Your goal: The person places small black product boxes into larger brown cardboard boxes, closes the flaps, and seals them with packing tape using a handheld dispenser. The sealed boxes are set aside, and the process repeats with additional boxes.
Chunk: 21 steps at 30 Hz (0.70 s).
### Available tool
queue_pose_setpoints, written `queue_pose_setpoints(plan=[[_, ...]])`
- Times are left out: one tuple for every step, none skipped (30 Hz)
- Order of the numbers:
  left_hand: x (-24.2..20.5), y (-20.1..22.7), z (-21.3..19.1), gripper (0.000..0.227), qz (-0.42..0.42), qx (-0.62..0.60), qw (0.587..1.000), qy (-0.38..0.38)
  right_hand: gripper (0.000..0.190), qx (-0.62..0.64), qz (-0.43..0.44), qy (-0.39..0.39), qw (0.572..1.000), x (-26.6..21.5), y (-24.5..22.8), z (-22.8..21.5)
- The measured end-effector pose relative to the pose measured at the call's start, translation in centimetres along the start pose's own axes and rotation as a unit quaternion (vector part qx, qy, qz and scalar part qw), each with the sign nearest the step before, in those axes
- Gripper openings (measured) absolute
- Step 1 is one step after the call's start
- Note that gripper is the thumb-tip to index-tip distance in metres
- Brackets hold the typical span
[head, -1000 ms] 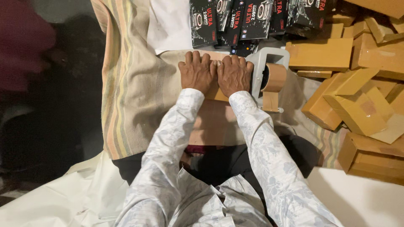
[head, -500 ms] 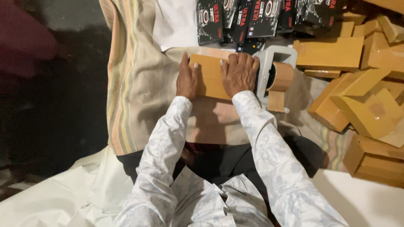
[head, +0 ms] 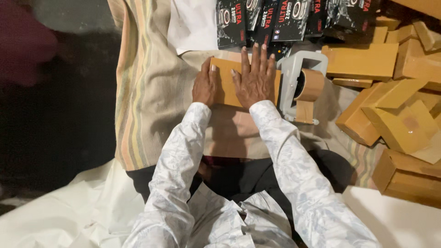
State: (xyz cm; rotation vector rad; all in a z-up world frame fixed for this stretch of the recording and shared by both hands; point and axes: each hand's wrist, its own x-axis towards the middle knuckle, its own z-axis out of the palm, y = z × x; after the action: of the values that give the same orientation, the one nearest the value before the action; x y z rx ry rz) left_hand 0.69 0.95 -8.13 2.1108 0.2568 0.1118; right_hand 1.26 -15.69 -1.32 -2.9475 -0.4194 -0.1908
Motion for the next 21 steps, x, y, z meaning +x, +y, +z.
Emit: queue_pose_setpoints(plan=[[-0.1, 0.0, -0.2, 0.052, -0.012, 0.006, 1.0, -0.001, 0.068, -0.003, 0.005, 0.001, 1.0, 0.2, -0.5, 0.3], [-0.3, 0.2, -0.3, 0.052, -0.025, 0.012, 1.0, -0.002, 0.068, -0.005, 0.01, 0.002, 1.0, 0.4, -1.0, 0.6], [0.3, 0.6, -0.3, 0.053, -0.031, 0.018, 0.999, -0.001, 0.067, 0.002, -0.009, 0.016, 1.0, 1.1, -1.4, 0.8], [0.9, 1.1, -0.2, 0.05, -0.041, 0.025, 0.999, -0.003, 0.065, 0.008, -0.028, 0.031, 0.999, 1.8, -1.9, 1.0], [1.0, 1.4, -0.1, 0.048, -0.054, 0.032, 0.998, -0.01, 0.064, 0.015, -0.044, 0.041, 0.998, 1.9, -2.3, 1.2], [1.0, 1.6, -0.1, 0.047, -0.066, 0.04, 0.997, -0.017, 0.063, 0.021, -0.044, 0.03, 0.998, 2.0, -2.5, 1.2], [0.8, 1.7, -0.1, 0.047, -0.063, 0.032, 0.997, -0.016, 0.061, 0.028, -0.043, 0.02, 0.998, 1.9, -2.4, 1.2], [0.6, 1.7, -0.2, 0.047, -0.06, 0.025, 0.998, -0.014, 0.06, 0.034, -0.043, 0.009, 0.998, 1.7, -2.3, 1.1], [1.0, 1.8, -0.4, 0.047, -0.053, 0.017, 0.998, -0.011, 0.059, 0.034, -0.037, 0.026, 0.998, 1.9, -1.9, 0.8], [1.3, 1.8, -0.8, 0.048, -0.046, 0.01, 0.999, -0.008, 0.057, 0.033, -0.031, 0.043, 0.998, 1.8, -1.5, 0.5], [1.2, 1.4, -1.4, 0.049, -0.042, 0.003, 0.999, -0.006, 0.056, 0.033, -0.025, 0.056, 0.998, 1.2, -1.0, 0.4], [1.0, 0.9, -1.7, 0.05, -0.039, -0.004, 0.999, -0.004, 0.055, 0.045, 0.003, 0.032, 0.998, 0.6, -0.5, 0.4], [0.7, 0.4, -2.1, 0.05, -0.043, -0.001, 0.999, 0.0, 0.053, 0.059, 0.032, 0.006, 0.998, -0.1, 0.0, 0.5], [0.4, 0.0, -2.4, 0.051, -0.048, 0.002, 0.999, 0.005, 0.051, 0.072, 0.061, -0.02, 0.995, -0.7, 0.5, 0.7], [-0.1, -0.5, -2.6, 0.051, -0.053, 0.005, 0.999, 0.007, 0.046, 0.087, 0.077, 0.014, 0.993, -1.4, 0.7, 1.1], [-0.5, -0.8, -2.6, 0.051, -0.061, 0.005, 0.998, 0.012, 0.042, 0.102, 0.093, 0.048, 0.989, -2.1, 0.7, 1.5], [-0.2, -0.8, -2.4, 0.05, -0.063, 0.003, 0.998, 0.024, 0.037, 0.116, 0.104, 0.088, 0.984, -1.9, 1.0, 1.8], [0.1, -0.7, -2.2, 0.05, -0.066, 0.002, 0.997, 0.035, 0.037, 0.152, 0.108, 0.105, 0.977, -2.0, 1.5, 1.9], [0.2, -0.8, -2.3, 0.05, -0.07, 0.008, 0.997, 0.038, 0.037, 0.188, 0.112, 0.118, 0.969, -2.5, 1.7, 2.0], [0.5, -0.9, -2.2, 0.05, -0.074, 0.014, 0.996, 0.042, 0.038, 0.225, 0.115, 0.132, 0.959, -2.9, 1.9, 2.1], [0.4, -0.9, -2.0, 0.05, -0.079, 0.021, 0.996, 0.04, 0.044, 0.246, 0.111, 0.129, 0.954, -3.7, 2.1, 2.2]])
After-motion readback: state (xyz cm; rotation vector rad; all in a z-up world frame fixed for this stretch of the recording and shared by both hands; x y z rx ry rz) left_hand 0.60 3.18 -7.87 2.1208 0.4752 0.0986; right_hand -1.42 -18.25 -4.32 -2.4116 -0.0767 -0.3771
